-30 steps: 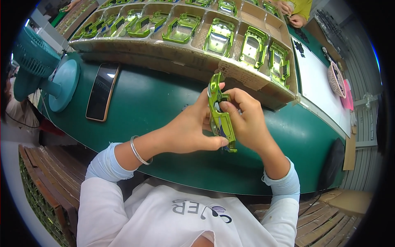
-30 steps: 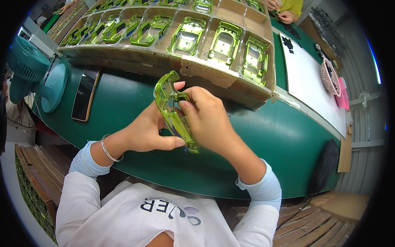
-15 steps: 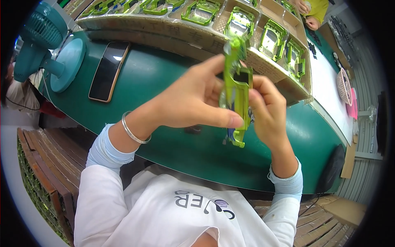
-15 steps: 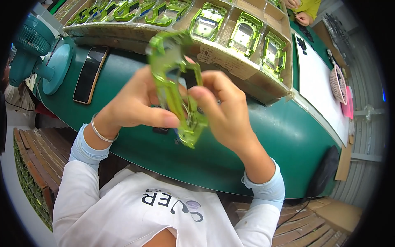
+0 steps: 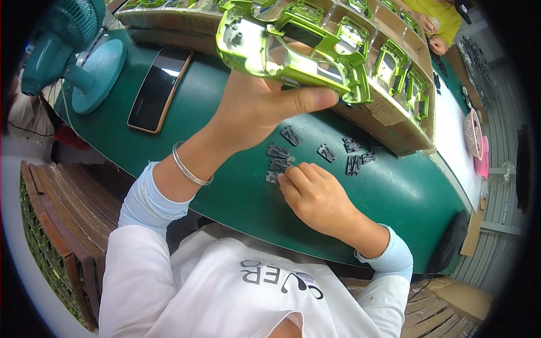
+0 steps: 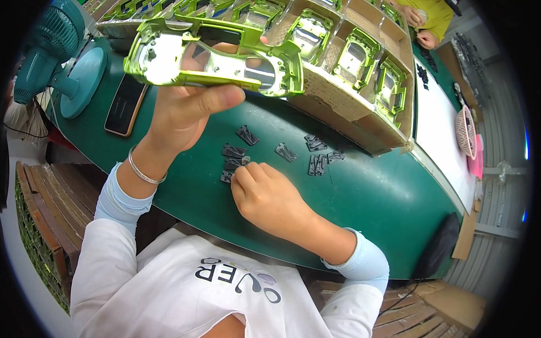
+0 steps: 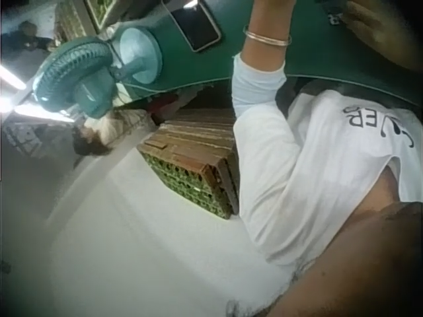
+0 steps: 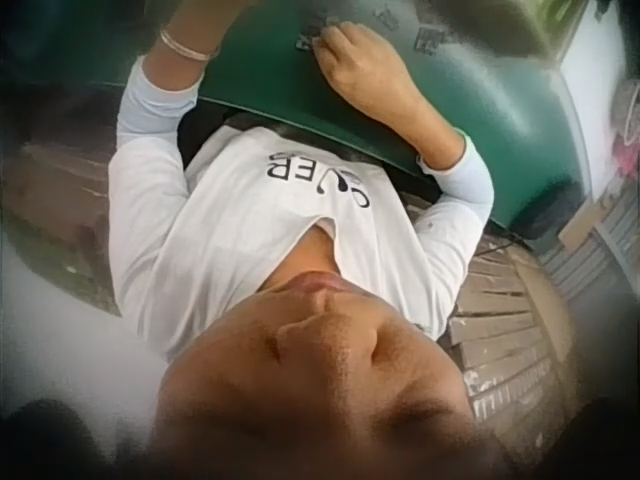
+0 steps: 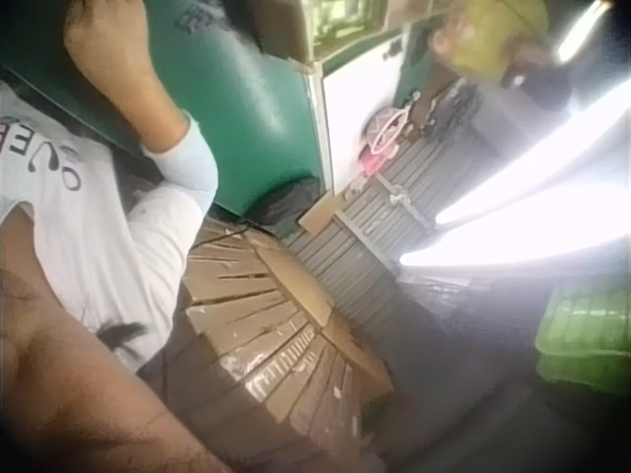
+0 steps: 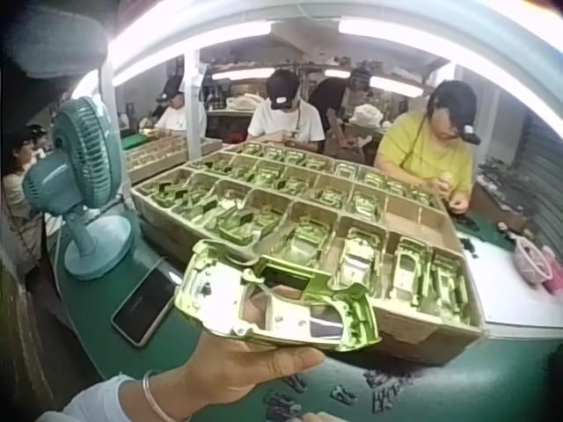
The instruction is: The person assembles toy car bodies by inserting black plastic parts into toy car shells by hand and placing the assembled bodies into a compartmentalized tray.
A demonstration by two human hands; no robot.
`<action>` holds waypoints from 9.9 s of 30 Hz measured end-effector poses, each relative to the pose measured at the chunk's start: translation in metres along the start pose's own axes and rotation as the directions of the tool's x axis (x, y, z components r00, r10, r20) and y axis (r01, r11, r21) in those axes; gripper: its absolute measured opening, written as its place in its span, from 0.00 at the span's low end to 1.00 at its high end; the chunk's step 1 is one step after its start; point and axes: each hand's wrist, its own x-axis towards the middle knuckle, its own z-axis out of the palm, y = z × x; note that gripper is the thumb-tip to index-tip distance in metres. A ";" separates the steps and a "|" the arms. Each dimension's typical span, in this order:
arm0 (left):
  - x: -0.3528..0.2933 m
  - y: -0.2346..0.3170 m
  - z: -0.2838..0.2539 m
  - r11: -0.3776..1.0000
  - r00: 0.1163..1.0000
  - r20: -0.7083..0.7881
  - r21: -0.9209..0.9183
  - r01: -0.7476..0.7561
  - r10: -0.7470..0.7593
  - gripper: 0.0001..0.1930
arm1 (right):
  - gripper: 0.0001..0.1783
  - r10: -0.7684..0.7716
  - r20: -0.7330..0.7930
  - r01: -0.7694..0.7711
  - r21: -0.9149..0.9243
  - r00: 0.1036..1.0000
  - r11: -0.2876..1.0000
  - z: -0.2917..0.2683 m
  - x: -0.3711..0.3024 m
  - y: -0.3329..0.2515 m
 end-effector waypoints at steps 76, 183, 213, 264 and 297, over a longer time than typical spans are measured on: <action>-0.024 -0.011 0.041 0.968 0.897 0.366 0.105 0.226 -0.249 0.44 | 0.03 0.486 -0.329 -0.174 0.656 0.810 0.735 -0.057 -0.010 0.015; -0.021 -0.040 0.032 0.926 0.917 0.177 -0.057 0.373 -0.359 0.53 | 0.15 0.625 0.094 -0.265 0.946 0.775 0.186 -0.045 -0.010 0.042; -0.031 -0.019 0.038 0.701 0.774 0.396 -0.345 0.624 -0.494 0.36 | 0.14 0.738 0.020 -0.318 0.910 0.675 0.266 -0.050 -0.012 0.044; -0.033 -0.017 0.045 0.872 0.861 0.152 0.016 0.489 -0.485 0.31 | 0.14 0.763 0.031 -0.346 0.903 0.645 0.256 -0.028 -0.008 0.031; 0.023 0.142 0.067 0.753 0.629 0.544 -0.008 -0.658 0.556 0.27 | 0.13 0.941 0.019 -0.812 -0.499 0.338 0.302 -0.146 0.015 0.309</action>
